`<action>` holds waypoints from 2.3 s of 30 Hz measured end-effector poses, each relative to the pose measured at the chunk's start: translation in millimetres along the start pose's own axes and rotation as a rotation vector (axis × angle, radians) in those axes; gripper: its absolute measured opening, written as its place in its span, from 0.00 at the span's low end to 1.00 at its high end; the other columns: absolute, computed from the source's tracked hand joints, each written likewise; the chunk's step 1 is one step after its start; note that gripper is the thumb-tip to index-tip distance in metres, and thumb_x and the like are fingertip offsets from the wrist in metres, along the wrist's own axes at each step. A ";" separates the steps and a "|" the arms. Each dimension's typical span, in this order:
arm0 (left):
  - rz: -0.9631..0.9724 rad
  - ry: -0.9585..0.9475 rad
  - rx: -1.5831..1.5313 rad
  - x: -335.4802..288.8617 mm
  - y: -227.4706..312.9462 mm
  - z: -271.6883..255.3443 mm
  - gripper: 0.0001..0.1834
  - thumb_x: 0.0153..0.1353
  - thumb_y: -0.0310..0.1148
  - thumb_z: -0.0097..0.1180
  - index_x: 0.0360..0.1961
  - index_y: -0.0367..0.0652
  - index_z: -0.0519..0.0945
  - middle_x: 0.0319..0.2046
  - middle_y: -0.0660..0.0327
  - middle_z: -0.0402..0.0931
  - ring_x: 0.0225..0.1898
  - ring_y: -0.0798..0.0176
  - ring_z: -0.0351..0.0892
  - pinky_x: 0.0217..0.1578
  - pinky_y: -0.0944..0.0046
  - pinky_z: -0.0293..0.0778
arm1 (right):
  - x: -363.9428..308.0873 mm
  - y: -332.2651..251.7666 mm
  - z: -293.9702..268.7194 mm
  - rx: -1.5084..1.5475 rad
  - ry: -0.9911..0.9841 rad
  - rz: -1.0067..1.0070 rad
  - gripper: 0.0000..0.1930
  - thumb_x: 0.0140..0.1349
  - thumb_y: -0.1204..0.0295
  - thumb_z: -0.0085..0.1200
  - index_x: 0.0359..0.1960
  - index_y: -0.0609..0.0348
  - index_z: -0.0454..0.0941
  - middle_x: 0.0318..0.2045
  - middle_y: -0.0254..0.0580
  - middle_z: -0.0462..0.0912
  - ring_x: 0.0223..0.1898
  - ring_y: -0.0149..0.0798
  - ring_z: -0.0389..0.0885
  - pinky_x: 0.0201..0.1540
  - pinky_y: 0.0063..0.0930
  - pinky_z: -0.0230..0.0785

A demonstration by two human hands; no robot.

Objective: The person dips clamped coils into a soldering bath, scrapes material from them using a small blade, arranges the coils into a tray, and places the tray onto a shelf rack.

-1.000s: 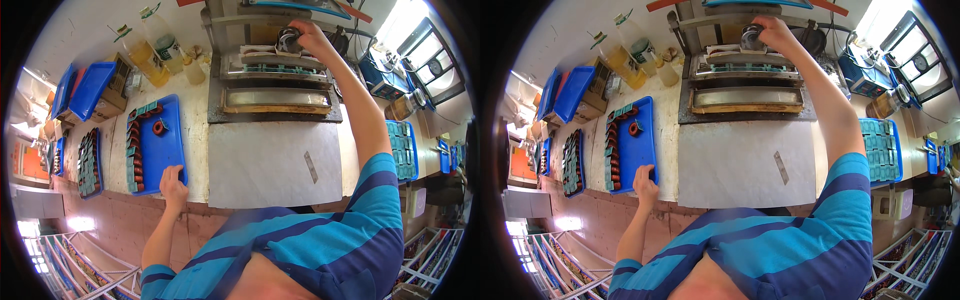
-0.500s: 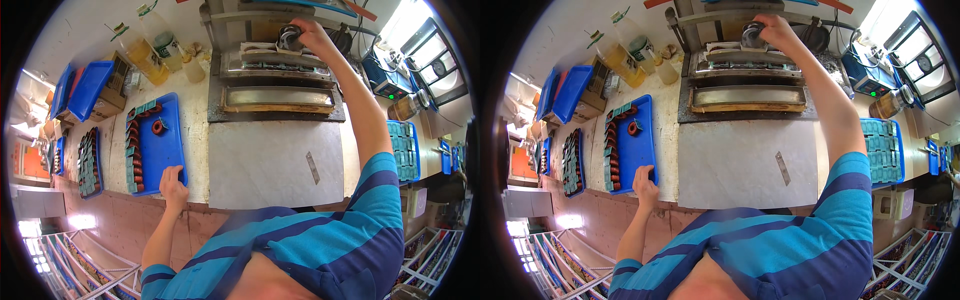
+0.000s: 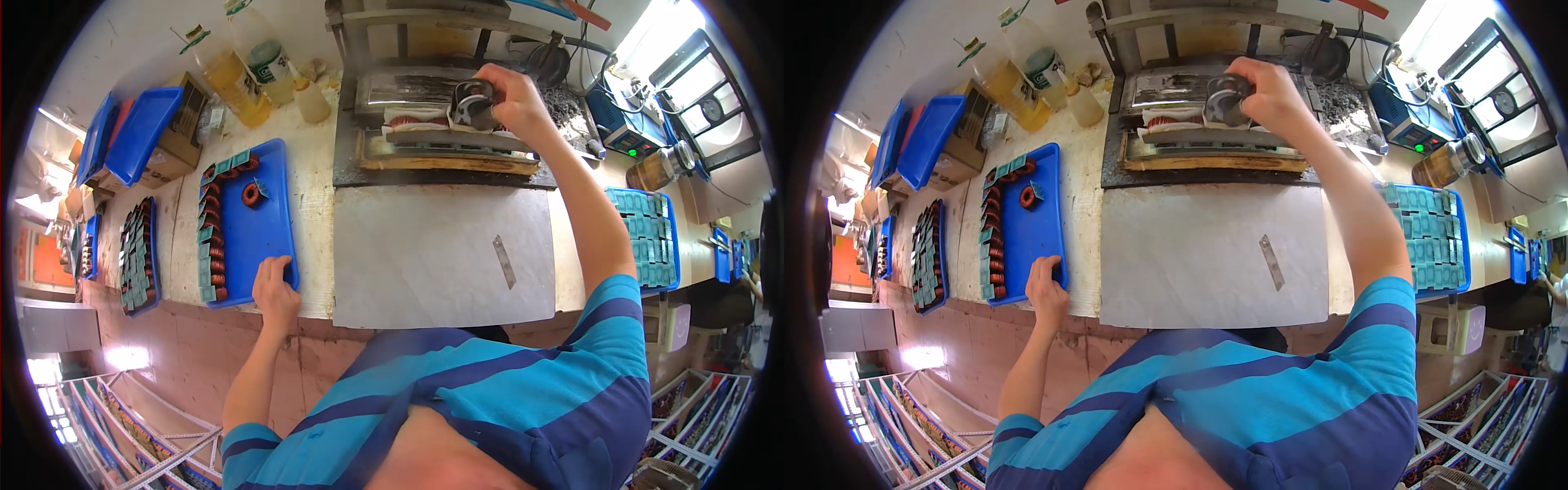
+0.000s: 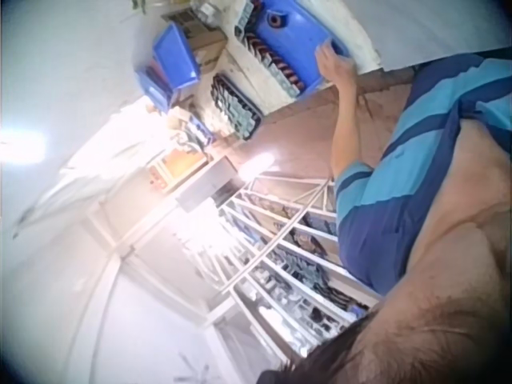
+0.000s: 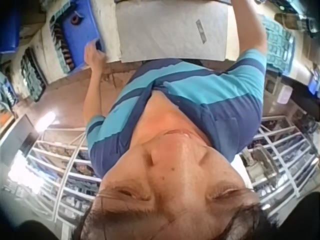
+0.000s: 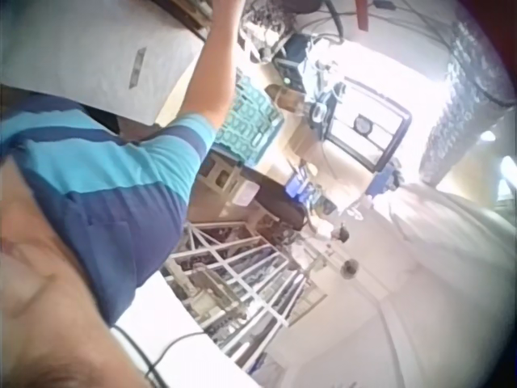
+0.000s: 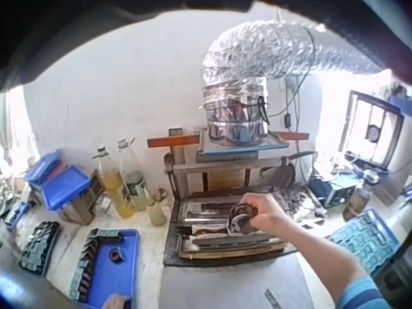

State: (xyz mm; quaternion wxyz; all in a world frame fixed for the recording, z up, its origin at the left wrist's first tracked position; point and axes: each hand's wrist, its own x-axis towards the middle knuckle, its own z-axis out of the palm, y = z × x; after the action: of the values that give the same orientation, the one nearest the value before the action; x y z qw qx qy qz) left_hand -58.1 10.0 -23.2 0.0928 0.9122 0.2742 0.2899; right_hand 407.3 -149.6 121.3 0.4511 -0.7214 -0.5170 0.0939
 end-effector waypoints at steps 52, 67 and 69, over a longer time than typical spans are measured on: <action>-0.006 -0.007 -0.029 2.9 0.4 0.6 0.25 0.41 0.12 0.45 0.43 0.36 0.79 0.38 0.50 0.77 0.40 0.43 0.77 0.40 0.51 0.73 | 99.9 62.9 -30.7 0.015 0.012 0.055 0.22 0.47 0.87 0.40 0.45 0.65 0.78 0.37 0.35 0.80 0.40 0.29 0.72 0.47 0.19 0.63; -0.009 -0.018 -0.023 2.7 -0.2 -1.3 0.24 0.41 0.13 0.45 0.43 0.36 0.79 0.37 0.50 0.77 0.39 0.42 0.77 0.39 0.50 0.73 | 110.2 56.0 -13.6 -0.035 0.075 -0.020 0.21 0.49 0.81 0.50 0.47 0.59 0.84 0.28 0.41 0.82 0.31 0.33 0.77 0.38 0.30 0.69; 0.006 0.001 -0.028 3.4 1.9 -0.8 0.24 0.41 0.13 0.45 0.43 0.36 0.79 0.37 0.50 0.77 0.39 0.42 0.77 0.39 0.50 0.73 | 107.9 51.8 -19.0 0.013 0.051 0.022 0.22 0.49 0.87 0.43 0.45 0.63 0.80 0.34 0.33 0.81 0.39 0.28 0.75 0.46 0.21 0.65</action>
State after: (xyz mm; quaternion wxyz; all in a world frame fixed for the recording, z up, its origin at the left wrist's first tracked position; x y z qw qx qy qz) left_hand -55.5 10.3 -20.3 0.1047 0.9115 0.2673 0.2947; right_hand 501.3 -73.5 129.2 0.4678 -0.7264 -0.4965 0.0837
